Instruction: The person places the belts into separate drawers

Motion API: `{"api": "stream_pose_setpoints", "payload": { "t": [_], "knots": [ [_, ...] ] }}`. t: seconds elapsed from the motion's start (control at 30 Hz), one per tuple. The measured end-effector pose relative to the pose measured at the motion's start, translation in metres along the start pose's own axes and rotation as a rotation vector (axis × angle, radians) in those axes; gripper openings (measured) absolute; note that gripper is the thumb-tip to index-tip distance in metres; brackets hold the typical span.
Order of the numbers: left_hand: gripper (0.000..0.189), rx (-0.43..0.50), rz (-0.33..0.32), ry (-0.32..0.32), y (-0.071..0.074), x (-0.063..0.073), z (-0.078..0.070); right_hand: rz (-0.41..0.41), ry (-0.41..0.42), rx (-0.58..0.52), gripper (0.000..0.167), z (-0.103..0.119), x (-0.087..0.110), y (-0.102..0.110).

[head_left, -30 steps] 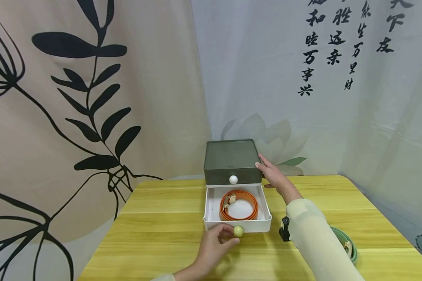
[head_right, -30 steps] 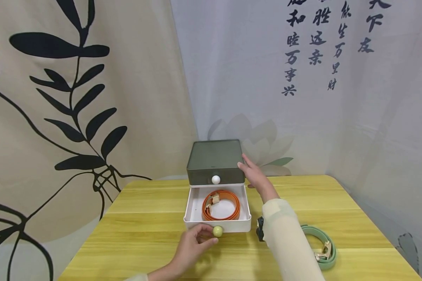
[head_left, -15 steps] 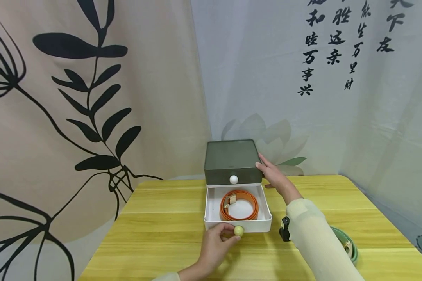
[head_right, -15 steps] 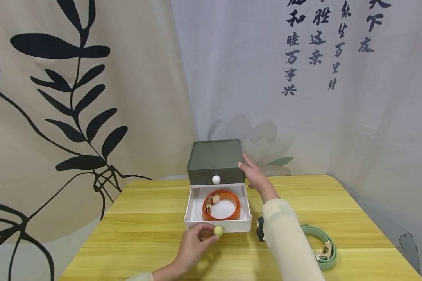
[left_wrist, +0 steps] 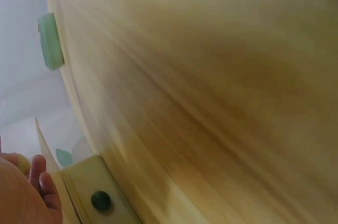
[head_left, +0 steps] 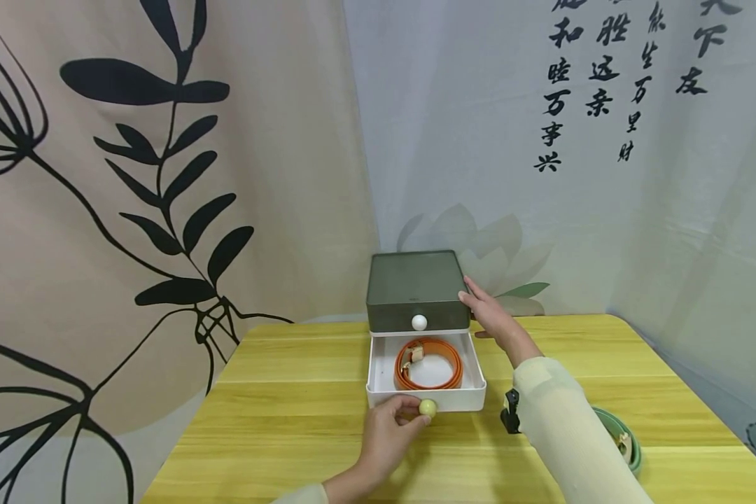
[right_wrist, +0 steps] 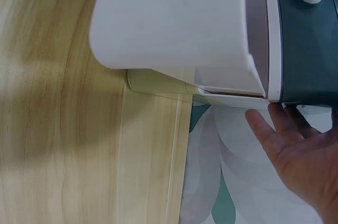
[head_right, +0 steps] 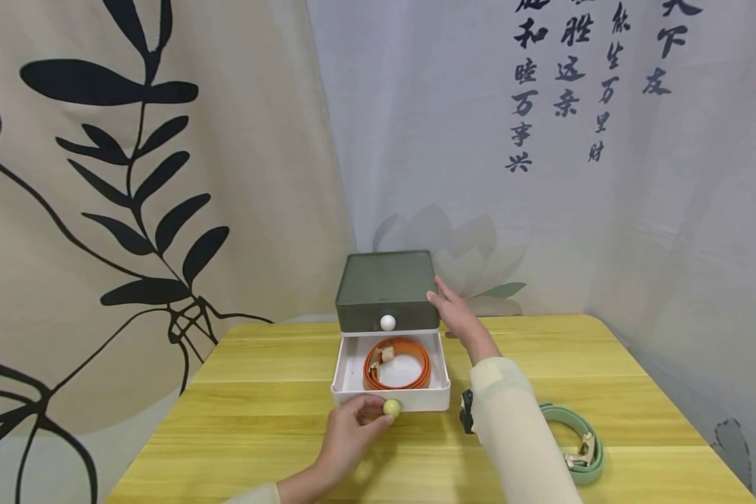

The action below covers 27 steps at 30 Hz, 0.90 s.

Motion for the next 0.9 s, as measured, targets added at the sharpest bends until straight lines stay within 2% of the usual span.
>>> {"api": "stream_pose_setpoints", "payload": {
  "t": [0.23,0.6,0.9],
  "knots": [
    [0.018,0.001,-0.022,0.021,-0.001,-0.014,0.000,0.000,-0.005,-0.015,0.064,-0.001,-0.001,0.000],
    [0.016,0.006,-0.066,-0.011,0.001,-0.035,-0.002,0.012,0.010,-0.024,0.064,0.003,0.000,-0.001],
    [0.015,-0.028,-0.075,0.009,-0.001,-0.047,-0.002,0.008,0.010,-0.044,0.064,0.000,-0.002,-0.002]
  ]
}}
Point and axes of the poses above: each hand's wrist, its own x-axis away from the middle knuckle, its own y-axis out of the back of the hand, z = x × y, the point moved 10 cm from there along -x, towards the middle knuckle, and after that the axes turned 14 degrees about y, right-handed, at the moved point
